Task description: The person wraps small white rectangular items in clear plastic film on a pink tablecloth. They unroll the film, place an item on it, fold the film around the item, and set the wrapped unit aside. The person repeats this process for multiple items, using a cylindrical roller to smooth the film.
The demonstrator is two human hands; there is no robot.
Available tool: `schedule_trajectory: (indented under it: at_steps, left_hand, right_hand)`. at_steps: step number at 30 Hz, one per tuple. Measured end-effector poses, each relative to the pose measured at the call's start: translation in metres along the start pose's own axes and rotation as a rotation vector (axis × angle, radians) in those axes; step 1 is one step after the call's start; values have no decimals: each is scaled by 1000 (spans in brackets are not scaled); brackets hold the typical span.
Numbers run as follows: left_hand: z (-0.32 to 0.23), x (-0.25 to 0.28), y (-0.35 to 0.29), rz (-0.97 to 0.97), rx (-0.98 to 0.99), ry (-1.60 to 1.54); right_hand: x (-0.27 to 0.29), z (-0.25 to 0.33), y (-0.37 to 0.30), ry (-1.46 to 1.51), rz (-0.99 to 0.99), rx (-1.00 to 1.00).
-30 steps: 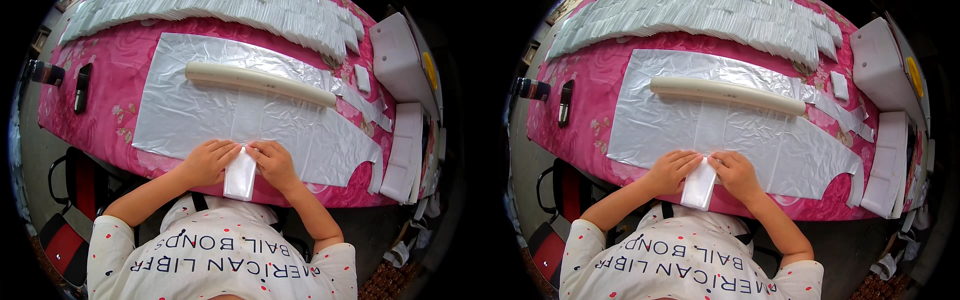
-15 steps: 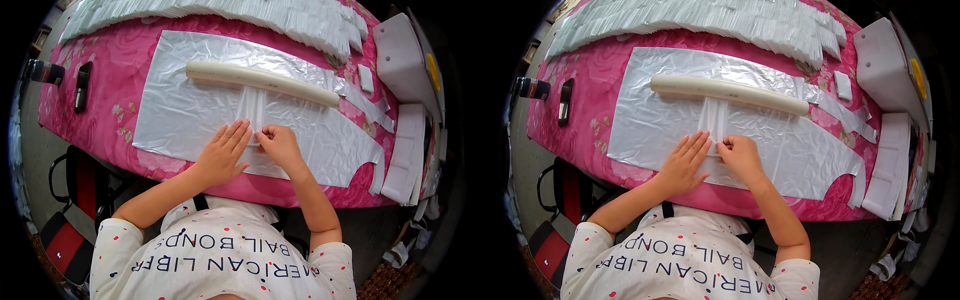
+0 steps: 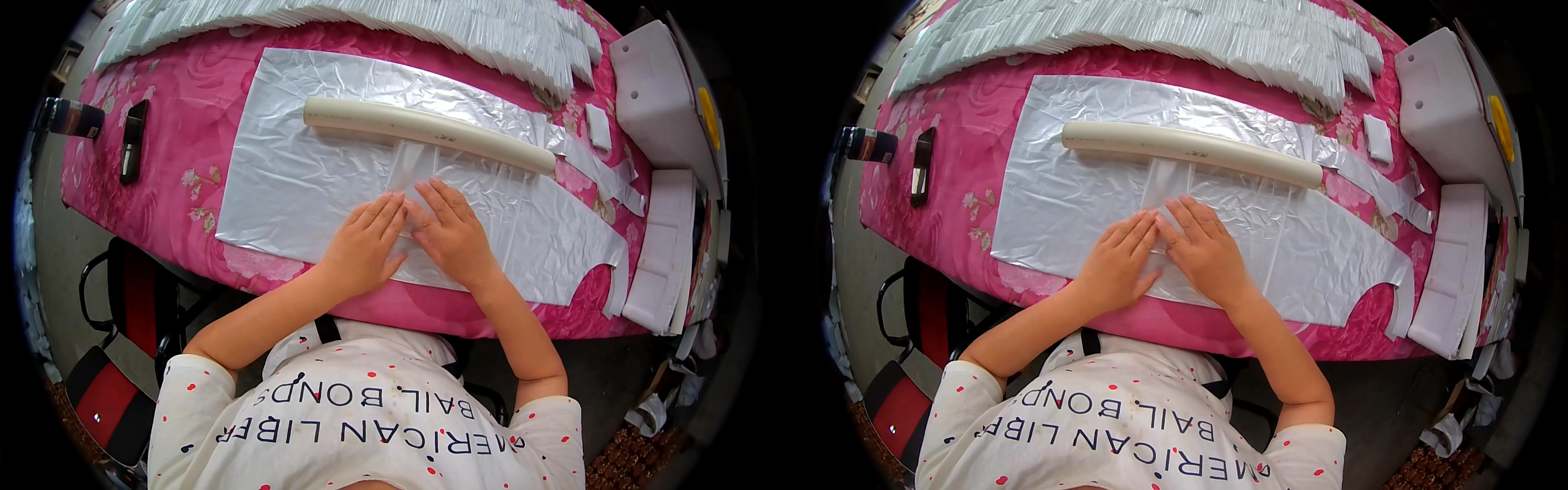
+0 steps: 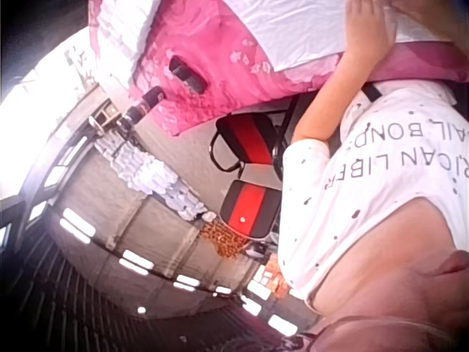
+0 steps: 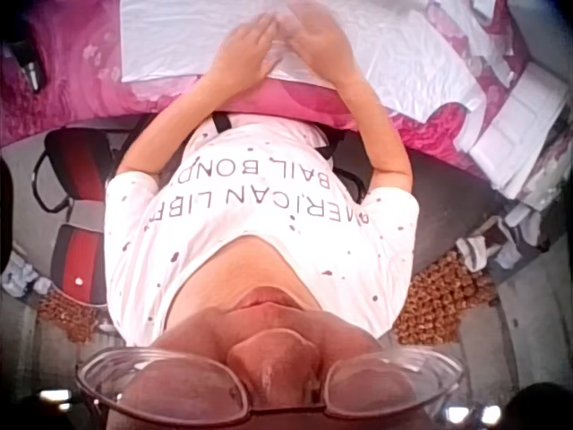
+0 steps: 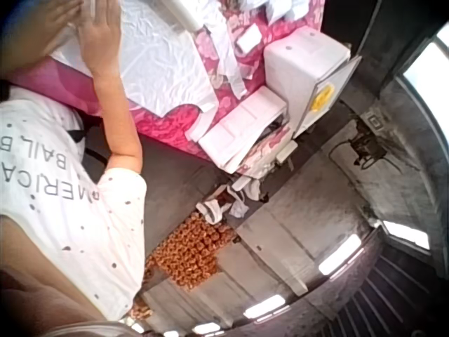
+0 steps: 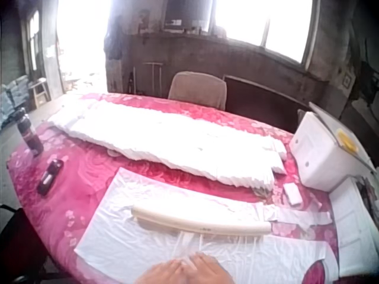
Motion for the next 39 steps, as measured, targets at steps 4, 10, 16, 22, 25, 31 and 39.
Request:
schedule_trajectory:
  at_steps: [4, 10, 16, 22, 25, 31, 39]
  left_hand:
    - [6, 8, 10, -62, -22, -60]
    - [12, 5, 15, -100, -112, 91]
    - [20, 7, 14, -102, -257, 80]
    - [6, 19, -20, -96, -354, -29]
    - [8, 18, -25, -30, -260, -96]
    - [10, 17, -13, -57, 63, -299]
    - [25, 17, 18, -57, 565, -581]
  right_hand:
    - [4, -15, 13, 95, 140, 70]
    - [6, -26, 17, 206, 113, 47]
    - [4, -24, 16, 263, 8, 29]
    - [1, 3, -12, 315, 14, 101]
    - [2, 9, -17, 328, 4, 60]
    - [-1, 3, -13, 485, -11, -316]
    - [-1, -9, 11, 732, 214, -910]
Point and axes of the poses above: each hand's wrist, its own y-axis towards the middle knuckle, its own x-axis out of the back of the hand, z = x × y, the point moved 2 cm from there along y, towards the middle knuckle, and after that the axes turned 1 degree about -z, right-handed, at the moved point
